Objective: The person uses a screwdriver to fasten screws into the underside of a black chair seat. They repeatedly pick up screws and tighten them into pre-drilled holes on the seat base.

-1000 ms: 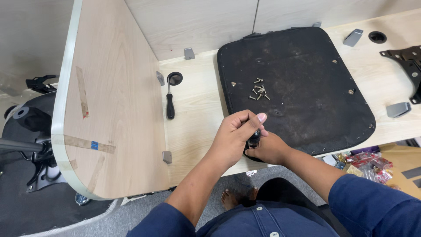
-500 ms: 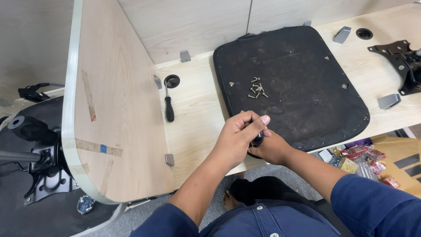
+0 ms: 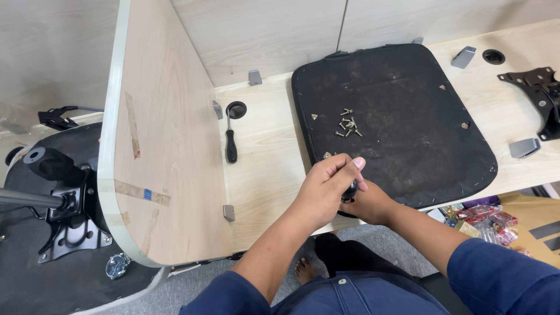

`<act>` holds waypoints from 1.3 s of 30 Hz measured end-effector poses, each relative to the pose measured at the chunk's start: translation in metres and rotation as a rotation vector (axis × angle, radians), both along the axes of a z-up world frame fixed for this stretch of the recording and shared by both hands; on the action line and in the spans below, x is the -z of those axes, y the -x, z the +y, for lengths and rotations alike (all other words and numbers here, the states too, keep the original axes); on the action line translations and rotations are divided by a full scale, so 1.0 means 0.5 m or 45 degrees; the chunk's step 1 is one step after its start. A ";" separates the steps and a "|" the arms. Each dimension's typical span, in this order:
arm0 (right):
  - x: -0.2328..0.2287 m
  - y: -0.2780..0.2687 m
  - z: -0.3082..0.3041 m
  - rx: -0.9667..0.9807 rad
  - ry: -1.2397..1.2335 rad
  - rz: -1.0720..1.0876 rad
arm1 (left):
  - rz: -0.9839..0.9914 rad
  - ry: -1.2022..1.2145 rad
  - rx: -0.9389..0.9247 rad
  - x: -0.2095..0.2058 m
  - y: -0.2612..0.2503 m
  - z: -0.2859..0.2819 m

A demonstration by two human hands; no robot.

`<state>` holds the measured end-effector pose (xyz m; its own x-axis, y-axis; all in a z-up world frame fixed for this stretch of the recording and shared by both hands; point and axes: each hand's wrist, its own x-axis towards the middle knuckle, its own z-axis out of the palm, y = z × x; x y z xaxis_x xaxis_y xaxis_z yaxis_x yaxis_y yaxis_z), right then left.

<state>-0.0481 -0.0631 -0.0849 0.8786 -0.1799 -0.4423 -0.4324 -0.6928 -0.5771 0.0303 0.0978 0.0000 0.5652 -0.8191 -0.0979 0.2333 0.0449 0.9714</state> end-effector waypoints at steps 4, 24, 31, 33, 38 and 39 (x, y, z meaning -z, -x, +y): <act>0.008 0.000 -0.013 -0.035 -0.071 -0.053 | -0.053 0.034 -0.002 -0.009 0.001 -0.016; -0.043 -0.042 -0.057 -0.330 -0.240 -0.165 | 0.144 0.098 -0.230 0.006 0.011 -0.097; -0.029 -0.034 -0.080 -0.411 -0.055 0.053 | 0.162 0.156 -0.407 0.018 0.015 -0.130; -0.028 -0.028 -0.085 -0.352 -0.049 0.144 | 0.143 0.098 -0.471 0.010 0.019 -0.123; -0.020 -0.035 -0.100 -0.451 -0.115 0.070 | 0.266 -0.023 -0.478 -0.012 0.028 -0.132; -0.016 -0.037 -0.101 -0.516 -0.070 0.062 | 0.267 0.035 -0.458 -0.012 0.025 -0.135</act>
